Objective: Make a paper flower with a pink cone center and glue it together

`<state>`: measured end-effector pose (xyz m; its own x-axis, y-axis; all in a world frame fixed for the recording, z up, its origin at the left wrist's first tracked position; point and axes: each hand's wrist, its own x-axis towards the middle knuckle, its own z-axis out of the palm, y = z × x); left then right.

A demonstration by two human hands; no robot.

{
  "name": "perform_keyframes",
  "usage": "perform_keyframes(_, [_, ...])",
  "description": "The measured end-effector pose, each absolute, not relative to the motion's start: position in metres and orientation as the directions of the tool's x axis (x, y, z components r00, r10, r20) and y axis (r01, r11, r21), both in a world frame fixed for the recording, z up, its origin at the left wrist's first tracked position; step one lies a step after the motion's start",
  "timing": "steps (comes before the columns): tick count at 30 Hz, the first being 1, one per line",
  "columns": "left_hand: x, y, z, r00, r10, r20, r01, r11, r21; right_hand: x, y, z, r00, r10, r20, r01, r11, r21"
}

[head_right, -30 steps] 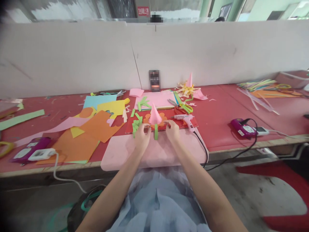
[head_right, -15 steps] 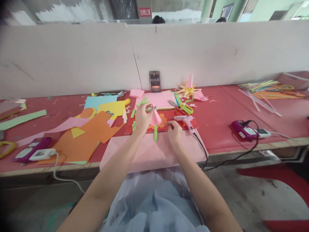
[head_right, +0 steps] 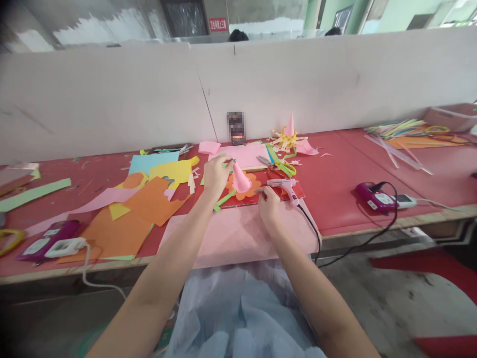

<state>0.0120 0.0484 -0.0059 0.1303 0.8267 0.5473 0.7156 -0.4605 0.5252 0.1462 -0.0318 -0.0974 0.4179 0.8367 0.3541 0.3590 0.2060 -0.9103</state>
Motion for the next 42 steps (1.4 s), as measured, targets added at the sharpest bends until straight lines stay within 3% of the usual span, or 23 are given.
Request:
perform_keyframes(9, [0.014,0.042,-0.008,0.213,0.837,0.504,0.738,-0.476,0.478,0.146,-0.034,-0.097,0.386,0.845,0.371,0.379,0.222,-0.899])
perform_keyframes(15, [-0.018,0.034,-0.02,0.095,0.792,0.603,0.704,-0.482,0.521,0.146,-0.028,-0.104,0.331,0.875,0.353,0.406,0.206,-0.891])
perform_keyframes(18, [-0.052,0.026,-0.043,-0.032,0.83,0.557,0.766,-0.337,0.547,0.146,-0.027,-0.108,0.28,0.894,0.349,0.433,0.207,-0.877])
perform_keyframes(21, [-0.084,0.016,-0.07,-0.216,0.893,0.396,0.798,-0.072,0.598,0.146,-0.026,-0.111,0.246,0.914,0.324,0.458,0.185,-0.87])
perform_keyframes(23, [-0.096,0.01,-0.081,-0.278,0.898,0.341,0.774,-0.001,0.634,0.146,-0.025,-0.113,0.232,0.923,0.307,0.475,0.168,-0.864])
perform_keyframes(28, [-0.09,0.004,-0.086,-0.177,0.93,0.322,0.823,-0.04,0.567,0.149,-0.023,-0.117,0.222,0.929,0.296,0.507,0.149,-0.849])
perform_keyframes(33, [-0.08,0.006,-0.086,-0.169,0.953,0.251,0.88,0.031,0.474,0.15,-0.023,-0.118,0.206,0.941,0.268,0.516,0.128,-0.847])
perform_keyframes(42, [-0.082,0.006,-0.086,-0.193,0.948,0.252,0.86,0.04,0.508,0.148,-0.025,-0.114,0.207,0.938,0.279,0.519,0.136,-0.844])
